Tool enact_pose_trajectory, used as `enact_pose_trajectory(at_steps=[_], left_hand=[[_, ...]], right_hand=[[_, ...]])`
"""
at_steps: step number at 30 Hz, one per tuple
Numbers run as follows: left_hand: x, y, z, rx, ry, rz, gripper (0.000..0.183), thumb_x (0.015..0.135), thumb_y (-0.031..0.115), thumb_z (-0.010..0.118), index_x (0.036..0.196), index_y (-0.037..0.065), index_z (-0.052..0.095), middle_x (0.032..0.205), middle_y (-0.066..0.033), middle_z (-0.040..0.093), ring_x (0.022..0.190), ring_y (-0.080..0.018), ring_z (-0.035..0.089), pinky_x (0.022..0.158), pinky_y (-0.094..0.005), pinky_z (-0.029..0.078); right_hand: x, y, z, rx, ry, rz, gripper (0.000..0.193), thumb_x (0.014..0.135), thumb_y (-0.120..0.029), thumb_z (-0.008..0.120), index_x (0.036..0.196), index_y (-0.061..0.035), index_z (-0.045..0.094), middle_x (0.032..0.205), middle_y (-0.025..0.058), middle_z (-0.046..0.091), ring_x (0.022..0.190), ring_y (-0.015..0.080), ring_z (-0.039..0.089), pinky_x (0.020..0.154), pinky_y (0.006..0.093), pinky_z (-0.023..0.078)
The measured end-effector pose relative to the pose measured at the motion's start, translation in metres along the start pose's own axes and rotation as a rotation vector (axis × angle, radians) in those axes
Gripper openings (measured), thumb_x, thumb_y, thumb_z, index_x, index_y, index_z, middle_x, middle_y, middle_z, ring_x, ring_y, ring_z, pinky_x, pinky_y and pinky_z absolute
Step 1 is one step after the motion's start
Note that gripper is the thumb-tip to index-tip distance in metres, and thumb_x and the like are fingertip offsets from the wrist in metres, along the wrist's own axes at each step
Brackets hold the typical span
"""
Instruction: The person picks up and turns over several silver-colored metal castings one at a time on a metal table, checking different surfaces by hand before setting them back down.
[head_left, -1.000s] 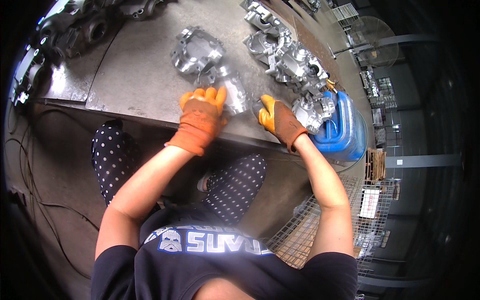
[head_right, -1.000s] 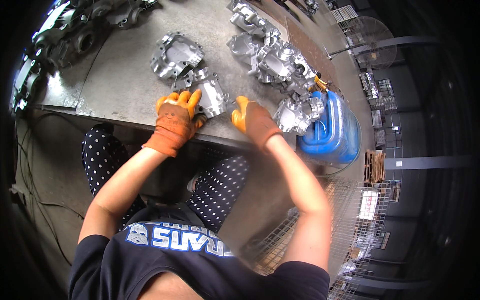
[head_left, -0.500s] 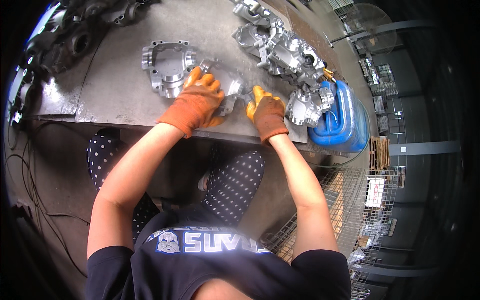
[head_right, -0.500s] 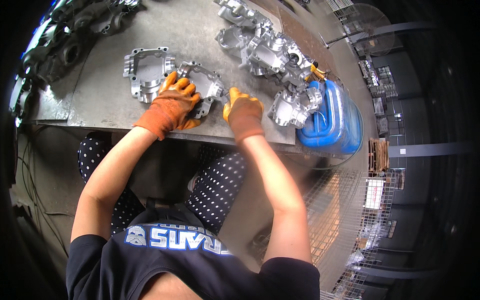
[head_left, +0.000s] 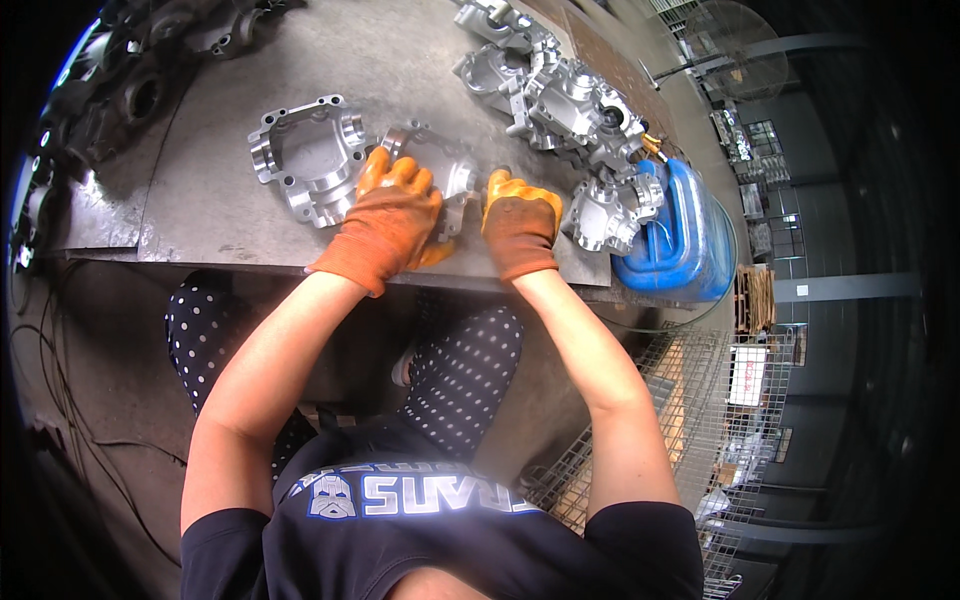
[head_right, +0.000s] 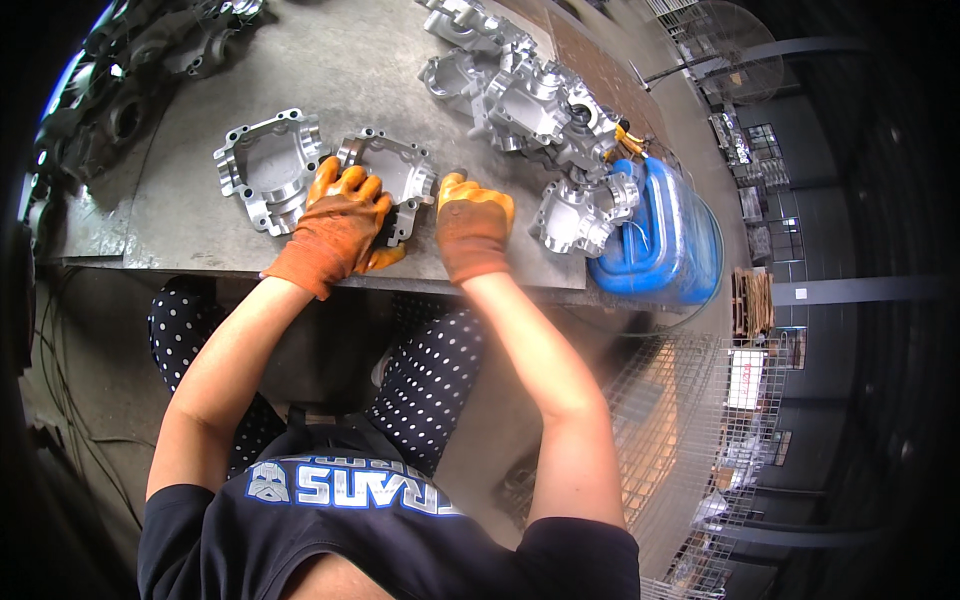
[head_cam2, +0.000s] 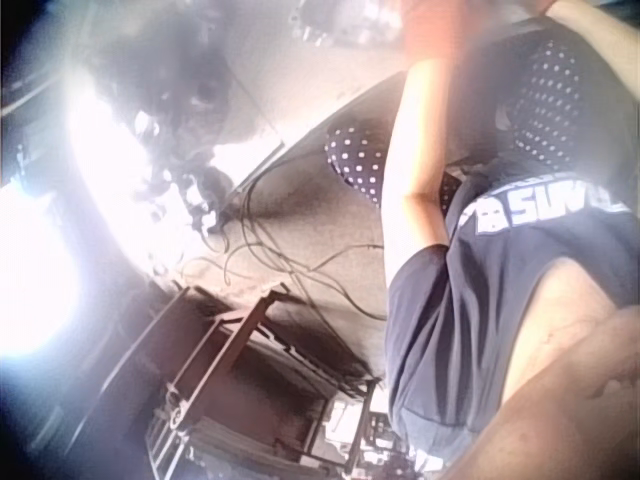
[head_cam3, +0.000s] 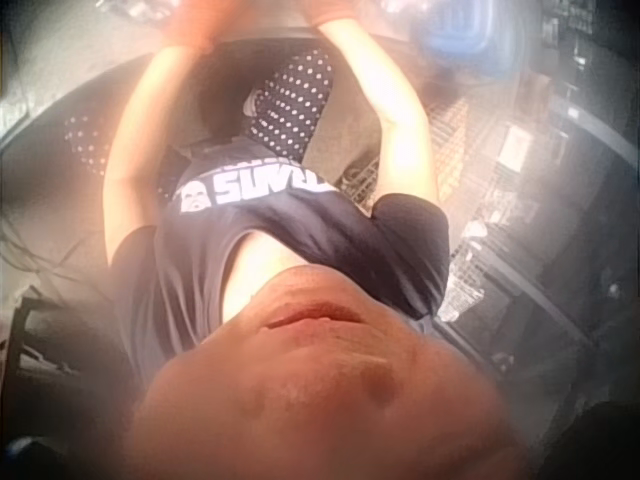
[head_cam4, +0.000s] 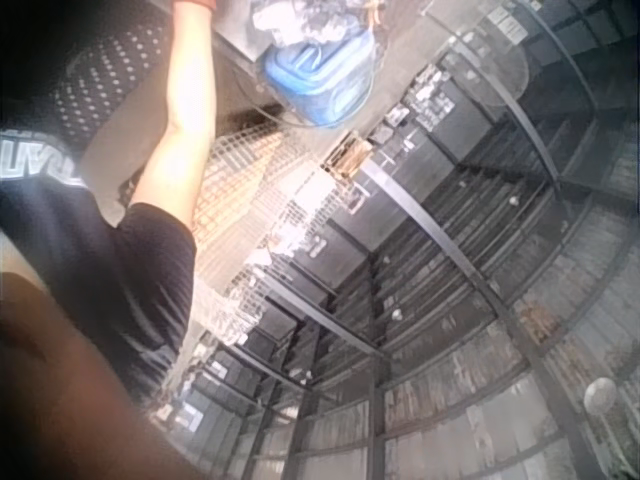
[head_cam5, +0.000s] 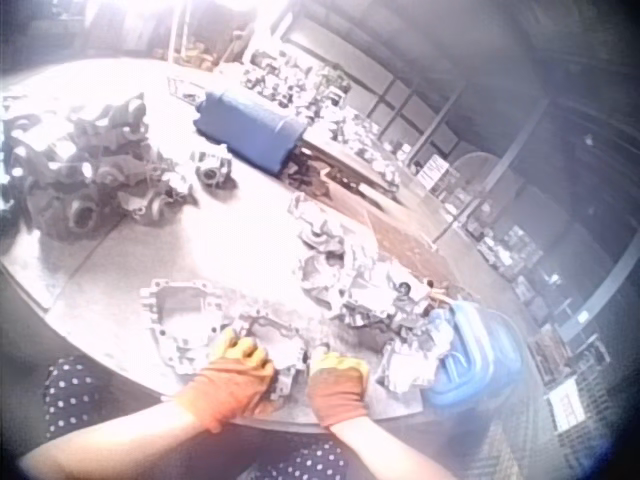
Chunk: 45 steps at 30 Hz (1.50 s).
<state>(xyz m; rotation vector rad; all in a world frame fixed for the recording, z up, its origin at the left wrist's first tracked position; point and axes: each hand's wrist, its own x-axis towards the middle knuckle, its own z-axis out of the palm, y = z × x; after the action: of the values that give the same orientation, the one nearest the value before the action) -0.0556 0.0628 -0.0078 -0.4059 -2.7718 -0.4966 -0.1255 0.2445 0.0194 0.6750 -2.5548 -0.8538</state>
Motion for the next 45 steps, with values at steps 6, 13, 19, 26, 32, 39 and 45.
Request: enact_pose_trajectory(at_steps=[6, 13, 19, 26, 32, 39, 45], left_hand=[[0.001, 0.002, -0.004, -0.002, -0.022, -0.013, 0.065, 0.071, 0.066, 0.069, 0.095, 0.005, 0.07, 0.103, -0.0112, 0.065, 0.11, -0.0316, 0.057, 0.111, -0.0533, 0.031], [0.001, -0.003, -0.003, -0.004, -0.025, 0.001, 0.057, 0.072, 0.06, 0.069, 0.091, 0.006, 0.072, 0.102, -0.0108, 0.065, 0.109, -0.0311, 0.057, 0.113, -0.0543, 0.031], [0.0, -0.035, -0.005, 0.004, -0.021, 0.159, 0.06, 0.067, 0.06, 0.071, 0.098, 0.009, 0.069, 0.102, -0.0098, 0.062, 0.108, -0.0313, 0.057, 0.112, -0.0538, 0.033], [-0.011, -0.073, -0.028, -0.037, -0.108, 0.345, 0.058, 0.066, 0.056, 0.073, 0.101, 0.01, 0.073, 0.1, -0.007, 0.065, 0.107, -0.0295, 0.06, 0.111, -0.0555, 0.037], [-0.018, -0.098, -0.033, -0.039, -0.091, 0.497, 0.056, 0.063, 0.048, 0.079, 0.107, 0.013, 0.073, 0.103, -0.005, 0.065, 0.11, -0.0271, 0.06, 0.116, -0.0572, 0.034], [-0.018, -0.104, -0.043, -0.085, -0.159, 0.546, 0.056, 0.064, 0.045, 0.076, 0.111, 0.014, 0.072, 0.106, -0.0041, 0.062, 0.114, -0.027, 0.057, 0.118, -0.0594, 0.032], [-0.022, -0.107, -0.043, -0.013, -0.164, 0.56, 0.056, 0.064, 0.041, 0.073, 0.113, 0.016, 0.072, 0.106, -0.0028, 0.061, 0.117, -0.027, 0.055, 0.118, -0.0596, 0.031]], right_hand=[[-0.001, -0.006, 0.016, -0.044, 0.023, 0.001, 0.025, 0.087, -0.025, 0.065, 0.102, -0.0061, 0.06, 0.077, 0.0059, 0.068, 0.063, 0.0242, 0.068, 0.057, 0.0436, 0.047], [0.01, -0.004, -0.006, -0.01, -0.252, -0.132, 0.03, 0.086, -0.019, 0.064, 0.113, -0.0044, 0.068, 0.085, 0.0079, 0.075, 0.081, 0.0228, 0.072, 0.063, 0.0408, 0.049], [0.028, 0.003, -0.037, -0.005, -0.442, -0.325, 0.025, 0.091, -0.02, 0.062, 0.112, -0.0075, 0.071, 0.097, 0.0071, 0.077, 0.091, 0.0271, 0.074, 0.071, 0.0431, 0.053], [0.038, 0.003, -0.07, 0.114, -0.612, -0.601, 0.017, 0.088, -0.01, 0.061, 0.103, -0.0036, 0.066, 0.088, 0.0173, 0.074, 0.084, 0.033, 0.074, 0.07, 0.0435, 0.055], [0.032, -0.005, -0.078, 0.165, -0.675, -0.734, 0.024, 0.084, -0.008, 0.07, 0.108, -0.0089, 0.072, 0.094, 0.0135, 0.076, 0.088, 0.0314, 0.074, 0.074, 0.041, 0.057], [0.043, 0.005, -0.061, 0.412, -0.78, -0.874, 0.031, 0.088, -0.028, 0.064, 0.107, -0.0029, 0.063, 0.09, 0.0223, 0.071, 0.086, 0.0399, 0.07, 0.078, 0.0466, 0.054], [0.044, 0.02, -0.037, 0.904, -0.645, -0.882, 0.039, 0.09, -0.024, 0.063, 0.124, -0.0049, 0.062, 0.095, 0.0222, 0.069, 0.088, 0.0332, 0.07, 0.078, 0.0443, 0.053]])
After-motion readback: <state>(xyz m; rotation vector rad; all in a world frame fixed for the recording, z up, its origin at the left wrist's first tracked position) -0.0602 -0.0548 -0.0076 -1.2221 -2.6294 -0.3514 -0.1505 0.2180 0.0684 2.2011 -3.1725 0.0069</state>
